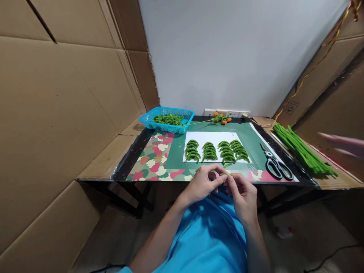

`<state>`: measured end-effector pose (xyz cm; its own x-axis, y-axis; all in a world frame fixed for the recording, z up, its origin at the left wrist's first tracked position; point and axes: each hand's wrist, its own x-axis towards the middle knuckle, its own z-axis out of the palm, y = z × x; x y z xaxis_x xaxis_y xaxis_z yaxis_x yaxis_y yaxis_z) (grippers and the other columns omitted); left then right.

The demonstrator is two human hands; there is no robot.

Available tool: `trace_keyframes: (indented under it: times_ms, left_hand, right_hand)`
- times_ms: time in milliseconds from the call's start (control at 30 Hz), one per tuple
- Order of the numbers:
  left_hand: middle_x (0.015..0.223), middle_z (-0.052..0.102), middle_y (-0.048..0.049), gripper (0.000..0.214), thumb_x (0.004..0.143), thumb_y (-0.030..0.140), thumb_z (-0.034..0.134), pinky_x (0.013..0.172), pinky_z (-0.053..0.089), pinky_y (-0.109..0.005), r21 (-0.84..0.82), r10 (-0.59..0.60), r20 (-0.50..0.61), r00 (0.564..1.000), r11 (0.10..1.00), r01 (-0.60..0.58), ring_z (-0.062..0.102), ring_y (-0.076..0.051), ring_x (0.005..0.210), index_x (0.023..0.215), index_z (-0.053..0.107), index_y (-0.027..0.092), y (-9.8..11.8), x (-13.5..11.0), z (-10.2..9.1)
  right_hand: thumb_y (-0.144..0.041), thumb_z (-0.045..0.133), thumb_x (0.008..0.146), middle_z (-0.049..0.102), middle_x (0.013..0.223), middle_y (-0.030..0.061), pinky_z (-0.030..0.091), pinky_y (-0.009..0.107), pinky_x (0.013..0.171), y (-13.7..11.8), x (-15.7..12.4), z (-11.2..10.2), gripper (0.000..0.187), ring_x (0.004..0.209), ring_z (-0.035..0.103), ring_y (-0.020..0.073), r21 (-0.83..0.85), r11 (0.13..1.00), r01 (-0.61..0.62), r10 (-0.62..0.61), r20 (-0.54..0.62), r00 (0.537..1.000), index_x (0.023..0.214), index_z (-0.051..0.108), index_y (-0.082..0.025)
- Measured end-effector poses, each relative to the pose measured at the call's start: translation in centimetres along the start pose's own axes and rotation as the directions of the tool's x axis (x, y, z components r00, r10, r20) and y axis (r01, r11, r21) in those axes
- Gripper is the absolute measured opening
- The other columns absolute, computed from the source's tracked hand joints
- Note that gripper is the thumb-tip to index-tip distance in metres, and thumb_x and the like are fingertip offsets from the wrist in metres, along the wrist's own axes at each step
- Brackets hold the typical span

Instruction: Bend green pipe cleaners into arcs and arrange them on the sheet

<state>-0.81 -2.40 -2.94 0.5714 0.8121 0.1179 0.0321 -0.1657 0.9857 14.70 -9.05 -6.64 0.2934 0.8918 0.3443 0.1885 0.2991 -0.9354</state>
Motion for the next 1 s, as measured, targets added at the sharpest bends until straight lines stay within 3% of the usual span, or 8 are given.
trace_keyframes:
  times_ms: [367,567,667,767,1000]
  left_hand:
    - [0.075,0.067,-0.0006,0.034,0.098,0.049,0.069,0.051,0.043,-0.018,-0.046,-0.019,0.091,0.996,0.999,0.023,0.058,-0.009,0.056,0.105,0.068,0.016,0.6,-0.2,-0.3]
    - [0.079,0.063,0.0005,0.034,0.097,0.05,0.069,0.046,0.04,-0.017,-0.068,-0.013,0.048,0.999,0.998,0.016,0.057,-0.008,0.053,0.102,0.066,0.017,0.2,0.3,-0.1]
    - [0.085,0.063,0.0003,0.035,0.096,0.052,0.069,0.039,0.037,-0.015,-0.08,-0.013,0.028,1.0,0.997,0.015,0.057,-0.007,0.051,0.105,0.064,0.018,0.0,0.5,-0.1]
    - [0.084,0.061,0.0013,0.037,0.096,0.055,0.068,0.033,0.035,-0.015,-0.099,-0.016,0.021,1.0,0.995,0.018,0.056,-0.007,0.048,0.105,0.061,0.019,-0.2,0.5,-0.2]
    - [0.075,0.058,0.0039,0.037,0.095,0.053,0.069,0.032,0.038,-0.014,-0.092,-0.026,-0.004,1.0,0.995,0.026,0.055,-0.007,0.047,0.102,0.058,0.019,0.0,0.3,-0.3]
  right_hand:
    - [-0.042,0.064,0.103,0.062,0.069,-0.0004,0.044,0.024,0.056,-0.4,0.1,0.0,0.031,0.06,0.054,0.0131,0.088,0.996,-0.018,0.012,0.078,0.997,0.085,0.071,-0.019]
    - [-0.042,0.063,0.103,0.067,0.078,0.0018,0.049,0.026,0.061,0.0,0.4,-0.1,0.025,0.067,0.061,0.016,0.037,0.999,-0.011,0.009,0.059,0.998,0.094,0.073,-0.02]
    - [-0.04,0.062,0.104,0.072,0.085,0.004,0.052,0.027,0.065,0.2,1.0,-0.3,0.023,0.074,0.067,0.0183,-0.029,0.998,0.056,-0.053,0.086,0.995,0.096,0.073,-0.021]
    - [-0.038,0.062,0.104,0.072,0.079,0.0031,0.048,0.027,0.059,0.4,1.9,-0.4,0.024,0.067,0.065,0.0172,-0.103,0.985,0.137,-0.126,0.11,0.986,0.09,0.072,-0.022]
    - [-0.042,0.062,0.104,0.071,0.073,0.0021,0.048,0.028,0.061,1.1,3.0,-0.2,0.029,0.065,0.065,0.0177,0.029,0.995,0.099,-0.103,0.173,0.979,0.084,0.07,-0.021]
